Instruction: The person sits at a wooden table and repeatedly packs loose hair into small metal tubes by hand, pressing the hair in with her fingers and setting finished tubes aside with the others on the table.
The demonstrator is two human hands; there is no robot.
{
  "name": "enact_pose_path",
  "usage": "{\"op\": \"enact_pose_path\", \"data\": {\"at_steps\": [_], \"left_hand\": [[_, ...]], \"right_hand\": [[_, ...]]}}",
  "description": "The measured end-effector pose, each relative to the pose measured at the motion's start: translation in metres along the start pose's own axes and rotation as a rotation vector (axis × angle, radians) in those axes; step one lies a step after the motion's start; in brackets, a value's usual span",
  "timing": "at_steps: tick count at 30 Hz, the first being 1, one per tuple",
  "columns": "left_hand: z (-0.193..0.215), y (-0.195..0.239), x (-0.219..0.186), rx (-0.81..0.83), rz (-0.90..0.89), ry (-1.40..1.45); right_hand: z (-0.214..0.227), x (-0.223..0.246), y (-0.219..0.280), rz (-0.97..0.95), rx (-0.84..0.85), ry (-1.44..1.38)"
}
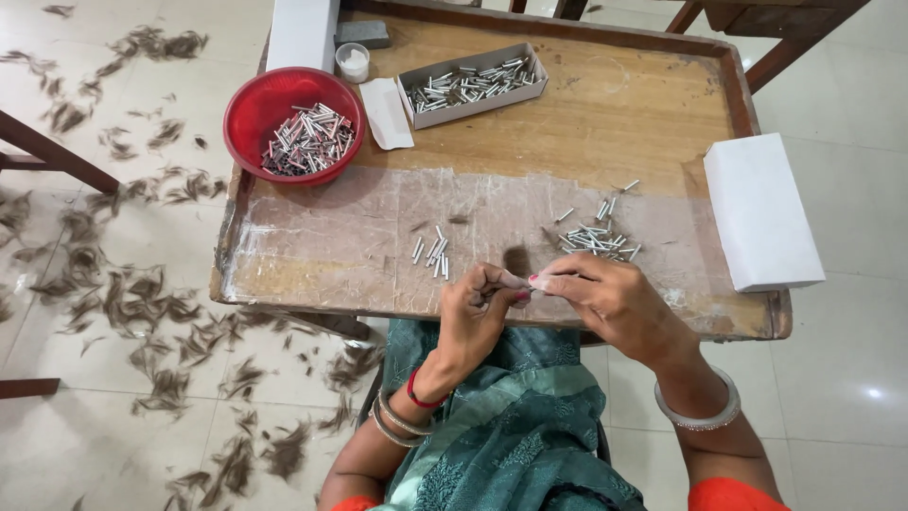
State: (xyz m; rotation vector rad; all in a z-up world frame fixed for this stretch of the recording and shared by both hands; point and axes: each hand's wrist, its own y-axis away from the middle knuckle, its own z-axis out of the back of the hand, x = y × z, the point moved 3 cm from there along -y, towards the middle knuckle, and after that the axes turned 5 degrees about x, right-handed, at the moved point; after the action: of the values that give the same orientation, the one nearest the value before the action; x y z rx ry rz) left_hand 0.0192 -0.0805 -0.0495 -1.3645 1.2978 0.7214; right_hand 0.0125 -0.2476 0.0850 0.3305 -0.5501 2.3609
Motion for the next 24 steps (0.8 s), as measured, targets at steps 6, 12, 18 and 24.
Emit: {"op": "enact_pose_path", "data": {"at_steps": [6, 12, 18, 24], "left_hand": [[-0.004, 0.000, -0.015, 0.004, -0.023, -0.063], [-0.005, 0.001, -0.021, 0.022, -0.051, -0.134], [-0.006, 0.001, -0.018, 0.028, -0.013, -0.136], [0.000, 0.008, 0.000, 0.046, 0.004, -0.252]], "right_hand": [[-0.007, -0.005, 0.008, -0.013, -0.032, -0.003], [-0.004, 0.002, 0.002, -0.007, -0.050, -0.080], [-0.008, -0.009, 0.014, -0.019, -0.067, -0.079], [-0.035, -0.027, 0.029, -0.046, -0.012, -0.115]]}}
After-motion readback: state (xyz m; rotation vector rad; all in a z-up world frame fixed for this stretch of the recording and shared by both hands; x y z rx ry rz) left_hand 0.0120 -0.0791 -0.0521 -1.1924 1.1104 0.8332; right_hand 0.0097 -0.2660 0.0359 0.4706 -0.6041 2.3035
